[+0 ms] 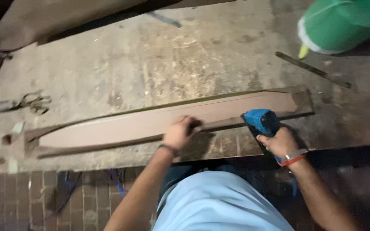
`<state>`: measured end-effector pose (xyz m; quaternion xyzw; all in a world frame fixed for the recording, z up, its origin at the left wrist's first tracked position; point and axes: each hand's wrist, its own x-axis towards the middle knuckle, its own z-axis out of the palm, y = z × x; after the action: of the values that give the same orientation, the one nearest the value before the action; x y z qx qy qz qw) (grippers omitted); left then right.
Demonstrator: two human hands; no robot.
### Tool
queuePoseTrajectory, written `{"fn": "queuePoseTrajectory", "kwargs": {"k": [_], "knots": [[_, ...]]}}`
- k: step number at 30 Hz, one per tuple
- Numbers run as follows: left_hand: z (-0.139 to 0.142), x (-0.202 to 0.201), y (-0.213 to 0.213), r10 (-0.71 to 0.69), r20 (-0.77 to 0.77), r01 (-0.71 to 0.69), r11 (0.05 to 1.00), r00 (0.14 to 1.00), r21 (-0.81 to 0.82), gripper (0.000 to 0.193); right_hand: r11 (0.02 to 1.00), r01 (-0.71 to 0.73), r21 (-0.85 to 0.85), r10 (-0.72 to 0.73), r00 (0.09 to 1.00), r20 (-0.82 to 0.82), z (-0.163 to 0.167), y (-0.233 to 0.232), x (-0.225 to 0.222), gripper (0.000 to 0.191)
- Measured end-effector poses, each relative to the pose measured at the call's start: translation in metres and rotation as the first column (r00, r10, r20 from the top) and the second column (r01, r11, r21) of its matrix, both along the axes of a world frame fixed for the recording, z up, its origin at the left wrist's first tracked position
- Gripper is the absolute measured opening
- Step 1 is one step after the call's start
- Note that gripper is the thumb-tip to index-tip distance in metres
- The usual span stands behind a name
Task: The person staples brown fabric over a long wooden frame strip on a workbench using a pneumatic nail gun, pressing the fabric taut with one hand while stapling along the edge. They fold the fabric over the frame, trim excess fabric with shears, and continue stapling the folded edge along the length of the frame.
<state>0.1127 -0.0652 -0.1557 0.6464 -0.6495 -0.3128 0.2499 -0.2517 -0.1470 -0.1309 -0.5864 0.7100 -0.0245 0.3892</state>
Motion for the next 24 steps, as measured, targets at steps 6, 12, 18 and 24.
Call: {"fn": "queuePoseTrajectory", "kwargs": {"k": [6, 12, 18, 24], "knots": [[0.018, 0.143, 0.108, 0.334, 0.497, -0.264, 0.942, 0.801, -0.208, 0.025, 0.971, -0.192, 0.142, 0.196, 0.980, -0.014, 0.002, 0.002, 0.089, 0.040], [-0.008, 0.200, 0.123, 0.155, 0.327, -0.057, 0.955, 0.932, -0.291, 0.016, 0.948, -0.294, 0.124, 0.284, 0.955, 0.085, -0.004, 0.020, 0.210, 0.037], [-0.012, 0.222, 0.109, -0.026, 0.350, 0.004, 0.998, 0.937, 0.064, 0.018, 0.953, -0.300, 0.050, 0.303, 0.924, -0.234, -0.011, 0.037, 0.232, 0.048], [-0.006, 0.237, 0.087, -0.060, 0.310, 0.115, 0.980, 0.949, -0.162, 0.017, 0.971, -0.240, 0.004, 0.230, 0.928, -0.291, -0.008, 0.067, 0.231, 0.047]]}}
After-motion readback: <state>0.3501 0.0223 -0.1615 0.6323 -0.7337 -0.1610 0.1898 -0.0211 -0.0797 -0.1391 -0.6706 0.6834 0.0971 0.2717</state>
